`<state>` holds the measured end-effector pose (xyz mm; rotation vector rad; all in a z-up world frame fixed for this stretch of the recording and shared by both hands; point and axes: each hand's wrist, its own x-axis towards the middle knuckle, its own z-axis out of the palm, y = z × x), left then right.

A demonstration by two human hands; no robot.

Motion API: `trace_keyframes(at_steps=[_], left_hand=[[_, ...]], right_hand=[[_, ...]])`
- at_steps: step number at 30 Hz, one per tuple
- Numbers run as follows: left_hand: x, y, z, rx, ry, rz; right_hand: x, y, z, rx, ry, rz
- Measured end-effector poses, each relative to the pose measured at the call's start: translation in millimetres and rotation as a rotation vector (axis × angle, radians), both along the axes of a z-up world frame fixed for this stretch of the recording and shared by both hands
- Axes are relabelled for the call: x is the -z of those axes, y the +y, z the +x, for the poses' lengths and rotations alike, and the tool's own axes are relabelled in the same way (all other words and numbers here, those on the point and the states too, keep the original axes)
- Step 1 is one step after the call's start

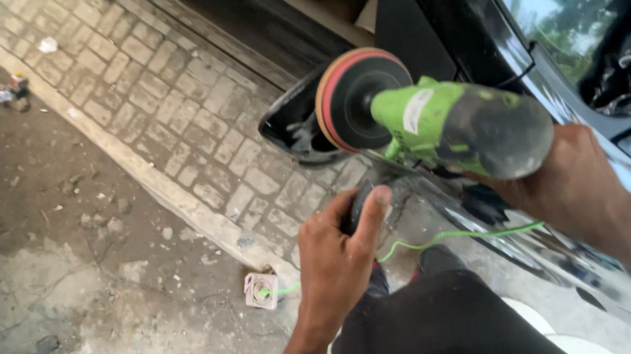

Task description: The person applies a white polishing compound to the side mirror of a black car and then polishes the mirror cover using an electric polishing tool with a foam pad.

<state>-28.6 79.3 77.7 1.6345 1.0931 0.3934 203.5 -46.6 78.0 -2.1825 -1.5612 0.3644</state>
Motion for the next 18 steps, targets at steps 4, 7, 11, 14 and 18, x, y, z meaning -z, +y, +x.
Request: trace_keyframes(at_steps=[4, 7, 11, 14, 18], left_hand=[[-1.0, -3.5, -9.8, -0.029, -0.013, -0.022], [1.8, -13.1, -19.7, -0.076, -0.039, 0.021], [7.9, -22.2, -18.1, -0.095, -0.008, 0.012], [19.5, -33.1, -6.6, -0.111, 0.019, 0.026], [27.9, -48.1, 10.3, -0.182, -0.022, 0.051]], right_hand=[[-4.9, 7.6, -7.6, -0.062, 0.002, -0.036], [-1.3, 2.9, -13.6, -0.13, 0.05, 0.001], [6.0, -0.9, -8.2, -0.161, 0.107, 0.047], [15.9, -7.6, 7.3, -0.188, 0.055, 0.125], [25.9, -11.7, 23.7, -0.197, 0.013, 0.082]])
